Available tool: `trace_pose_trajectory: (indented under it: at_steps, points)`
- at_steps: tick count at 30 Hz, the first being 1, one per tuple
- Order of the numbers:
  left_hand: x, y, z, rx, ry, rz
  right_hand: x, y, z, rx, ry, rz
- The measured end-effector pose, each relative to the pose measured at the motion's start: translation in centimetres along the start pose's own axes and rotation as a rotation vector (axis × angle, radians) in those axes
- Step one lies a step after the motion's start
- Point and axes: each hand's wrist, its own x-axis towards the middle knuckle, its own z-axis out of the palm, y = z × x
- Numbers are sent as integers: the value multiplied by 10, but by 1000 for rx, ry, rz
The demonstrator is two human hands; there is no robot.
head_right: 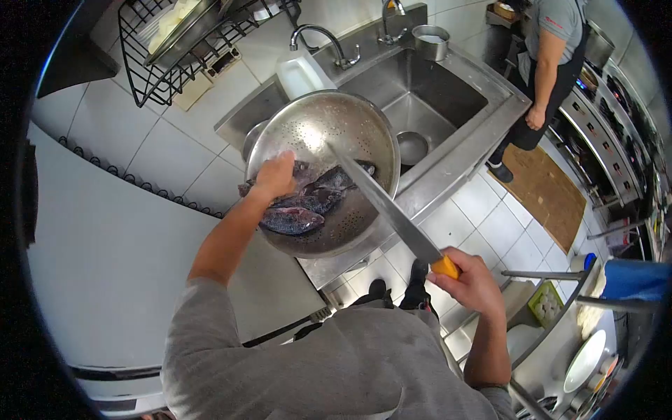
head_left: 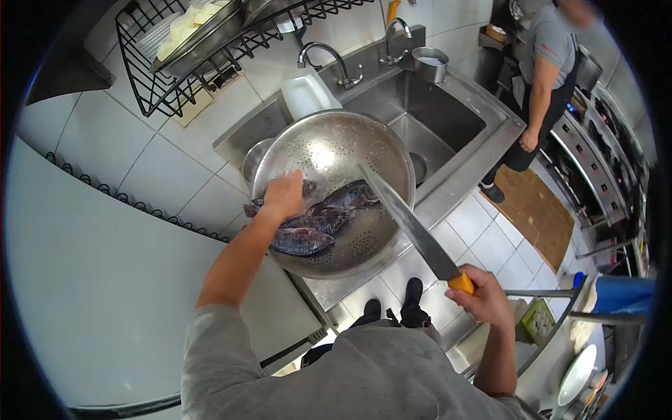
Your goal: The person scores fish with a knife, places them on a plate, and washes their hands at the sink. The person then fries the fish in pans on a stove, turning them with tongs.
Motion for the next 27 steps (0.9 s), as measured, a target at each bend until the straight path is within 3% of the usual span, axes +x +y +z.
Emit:
trace_pose_trajectory:
  at_steps: [2, 5, 9, 10, 13, 14, 17, 18, 22, 25, 27]
  points:
    - [-2, -8, -3, -135, 230, -31, 24, -25, -7, 3, -22, 100]
    - [-1, 5, -30, -717, 351, -280, 68, -24, -8, -29, -8, -20]
    - [13, 21, -6, -2121, 619, -179, 111, -57, -4, -327, -48, -178]
    - [11, 38, -13, -2336, 653, -129, 117, -69, -2, -362, -96, -140]
    - [10, 68, -18, -2511, 733, -311, 132, -76, 6, -502, -143, -214]
    - [12, 72, -12, -2512, 770, -458, 133, -79, 8, -544, -175, -203]
    - [25, 91, -17, -2529, 972, -481, 138, -87, 10, -649, -242, -208]
    - [25, 87, -14, -2568, 901, -384, 140, -84, 12, -666, -252, -230]
    - [18, 102, -18, -2652, 906, -429, 142, -82, 16, -723, -320, -245]
    - [15, 102, -13, -2717, 784, -363, 143, -79, 14, -659, -320, -302]
    - [14, 100, -8, -2723, 733, -368, 147, -87, 13, -589, -219, -278]
